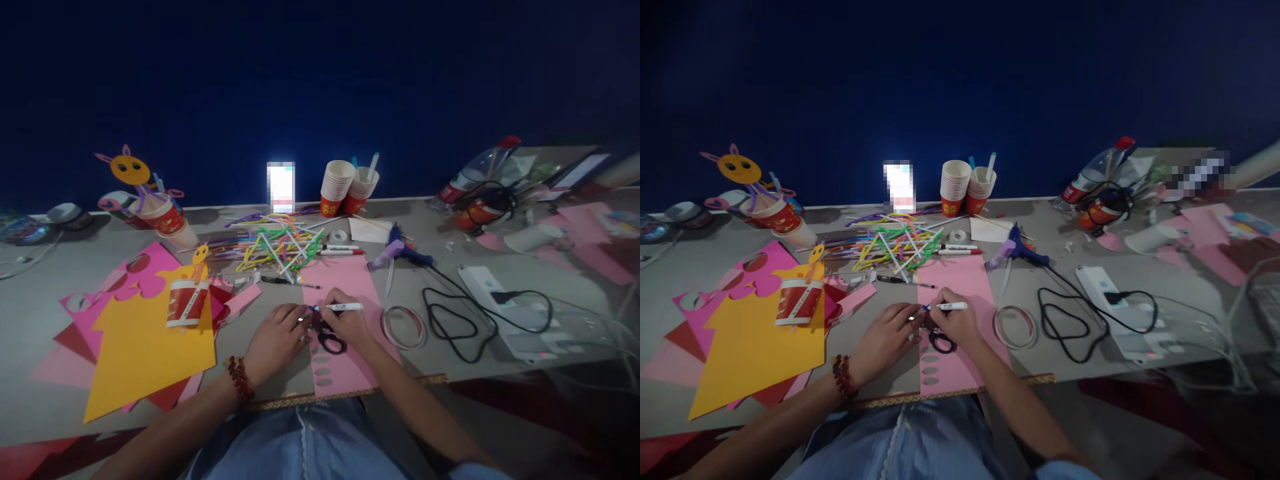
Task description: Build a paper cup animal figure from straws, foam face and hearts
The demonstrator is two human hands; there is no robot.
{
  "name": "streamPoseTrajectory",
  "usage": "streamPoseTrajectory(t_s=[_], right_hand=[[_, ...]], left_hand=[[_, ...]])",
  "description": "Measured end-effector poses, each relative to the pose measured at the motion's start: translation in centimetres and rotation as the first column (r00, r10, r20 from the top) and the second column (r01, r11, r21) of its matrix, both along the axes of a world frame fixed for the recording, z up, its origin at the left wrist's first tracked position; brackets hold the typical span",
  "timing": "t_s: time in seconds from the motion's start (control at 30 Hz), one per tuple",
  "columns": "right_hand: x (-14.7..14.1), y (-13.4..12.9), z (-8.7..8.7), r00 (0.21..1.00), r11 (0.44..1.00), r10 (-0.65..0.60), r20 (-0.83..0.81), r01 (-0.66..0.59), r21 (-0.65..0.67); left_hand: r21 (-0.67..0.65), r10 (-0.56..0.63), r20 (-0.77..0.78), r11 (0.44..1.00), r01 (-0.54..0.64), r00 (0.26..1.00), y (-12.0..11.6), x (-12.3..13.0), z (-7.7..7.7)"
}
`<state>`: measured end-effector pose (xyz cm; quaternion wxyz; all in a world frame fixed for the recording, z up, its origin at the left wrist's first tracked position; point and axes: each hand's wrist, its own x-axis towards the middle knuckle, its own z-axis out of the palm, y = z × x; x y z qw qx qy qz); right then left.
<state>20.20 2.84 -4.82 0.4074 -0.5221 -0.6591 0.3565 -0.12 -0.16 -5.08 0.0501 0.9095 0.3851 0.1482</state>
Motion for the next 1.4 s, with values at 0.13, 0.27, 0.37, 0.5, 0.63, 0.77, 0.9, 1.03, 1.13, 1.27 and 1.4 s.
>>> streamPoseTrajectory(t_s=[0.13,0.27,0.37,0.5,0.63,0.77,0.9,1.03,1.13,1.27,1.4], right_hand=[[0.0,0.0,-0.2,1.0,1.0,-0.007,0.005,0.007,0.002],[0.1,0.0,-0.3,1.0,1.0,0.003,0.003,-0.003,-0.003],[0.1,0.0,-0.3,1.0,1.0,0.006,0.001,-0.006,-0.004],[0.1,-0.1,-0.3,1.0,1.0,0.022,-0.001,-0.022,-0.01],[0.0,-0.1,-0.3,1.0,1.0,0.0,-0.016,-0.001,-0.009],[-0.1,-0.1,-0.3,0.999,1.0,-0.029,-0.043,0.029,-0.009],[0.1,-0.1,-0.3,0.993,0.998,-0.066,-0.098,0.065,-0.012],[0.6,-0.1,-0.4,0.962,0.982,-0.186,-0.201,0.185,-0.022],[0.9,0.2,-0.6,0.921,0.96,-0.278,-0.272,0.276,-0.048],[1.2,0.6,-0.8,0.881,0.943,-0.331,-0.339,0.324,-0.078],[1.6,0.3,0.1,0.863,0.942,-0.334,-0.378,0.321,-0.099]], left_hand=[[0.0,0.002,-0.006,1.0,-0.002,1.0,0.0,0.0,0.1],[0.002,0.001,-0.021,1.0,-0.001,1.0,0.0,0.0,0.1],[-0.002,-0.002,-0.01,1.0,0.002,1.0,0.0,0.0,0.1],[-0.005,-0.002,-0.003,1.0,0.002,1.0,0.0,-0.1,0.0],[0.006,-0.005,-0.023,1.0,0.006,1.0,0.0,-0.1,0.0],[0.003,-0.002,-0.038,1.0,0.002,0.999,0.0,-0.1,0.2],[0.005,-0.003,-0.03,1.0,0.003,1.0,0.0,0.0,0.2],[0.01,-0.002,-0.023,1.0,0.002,1.0,0.0,-0.1,0.1],[-0.004,-0.001,-0.017,1.0,0.0,1.0,0.0,-0.1,0.0],[-0.017,0.002,0.019,1.0,-0.002,1.0,-0.1,-0.2,-0.2],[-0.042,0.014,0.097,0.999,-0.01,0.995,0.0,-0.5,0.0]])
